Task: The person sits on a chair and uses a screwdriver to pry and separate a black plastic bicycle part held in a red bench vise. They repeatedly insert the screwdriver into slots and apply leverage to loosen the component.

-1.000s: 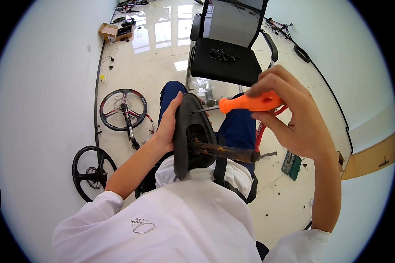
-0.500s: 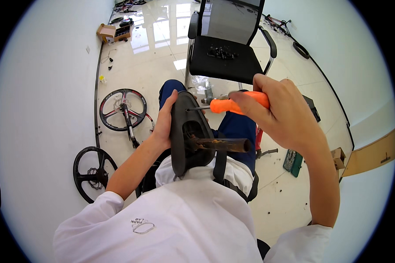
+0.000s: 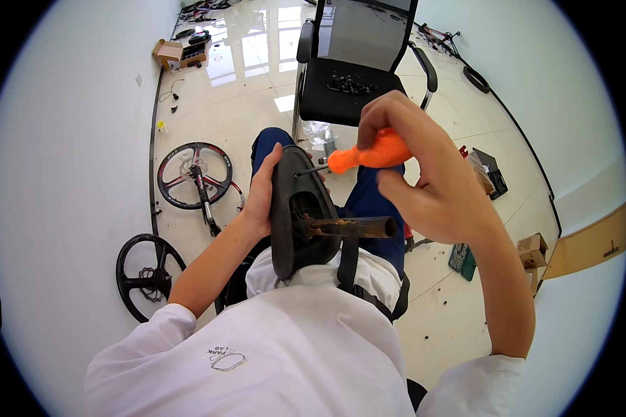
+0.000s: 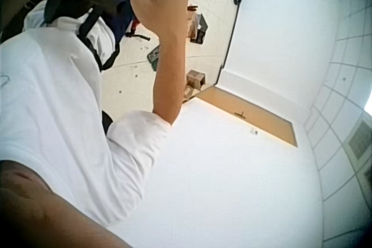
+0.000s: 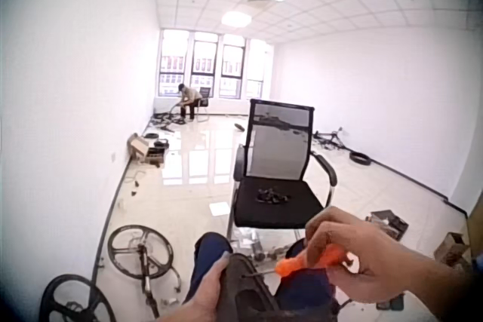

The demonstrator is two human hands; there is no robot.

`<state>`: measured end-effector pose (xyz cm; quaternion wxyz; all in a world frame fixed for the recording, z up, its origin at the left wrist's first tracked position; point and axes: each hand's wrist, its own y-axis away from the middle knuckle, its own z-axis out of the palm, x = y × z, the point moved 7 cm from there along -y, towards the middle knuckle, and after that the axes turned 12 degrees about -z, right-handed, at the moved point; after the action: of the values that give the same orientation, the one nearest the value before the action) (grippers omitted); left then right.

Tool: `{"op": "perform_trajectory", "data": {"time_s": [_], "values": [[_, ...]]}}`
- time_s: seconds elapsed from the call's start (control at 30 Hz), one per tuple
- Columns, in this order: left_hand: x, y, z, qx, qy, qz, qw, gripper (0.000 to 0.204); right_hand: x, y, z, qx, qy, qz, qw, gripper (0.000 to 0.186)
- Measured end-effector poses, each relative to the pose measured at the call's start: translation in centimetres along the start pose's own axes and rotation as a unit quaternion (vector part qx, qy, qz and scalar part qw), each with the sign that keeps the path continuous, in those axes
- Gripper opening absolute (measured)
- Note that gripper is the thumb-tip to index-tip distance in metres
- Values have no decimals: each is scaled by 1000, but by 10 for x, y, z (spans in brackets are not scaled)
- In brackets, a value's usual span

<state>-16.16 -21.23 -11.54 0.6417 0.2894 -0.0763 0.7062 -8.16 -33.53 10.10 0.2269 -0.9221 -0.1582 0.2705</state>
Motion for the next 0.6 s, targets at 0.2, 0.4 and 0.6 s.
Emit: {"op": "perform_trajectory", "data": {"time_s": [0.2, 0.4, 0.6], "values": [[-1, 2, 3, 12, -2, -2, 1000, 60, 21, -8, -6, 24, 85, 175, 981, 31], [2, 3, -6, 7, -4, 13, 1000, 60, 4, -18, -2, -187, 205, 187, 942, 15], [1, 2, -1, 6, -6, 6, 1000, 60, 1, -9, -2, -112, 143, 9, 983, 27]]}}
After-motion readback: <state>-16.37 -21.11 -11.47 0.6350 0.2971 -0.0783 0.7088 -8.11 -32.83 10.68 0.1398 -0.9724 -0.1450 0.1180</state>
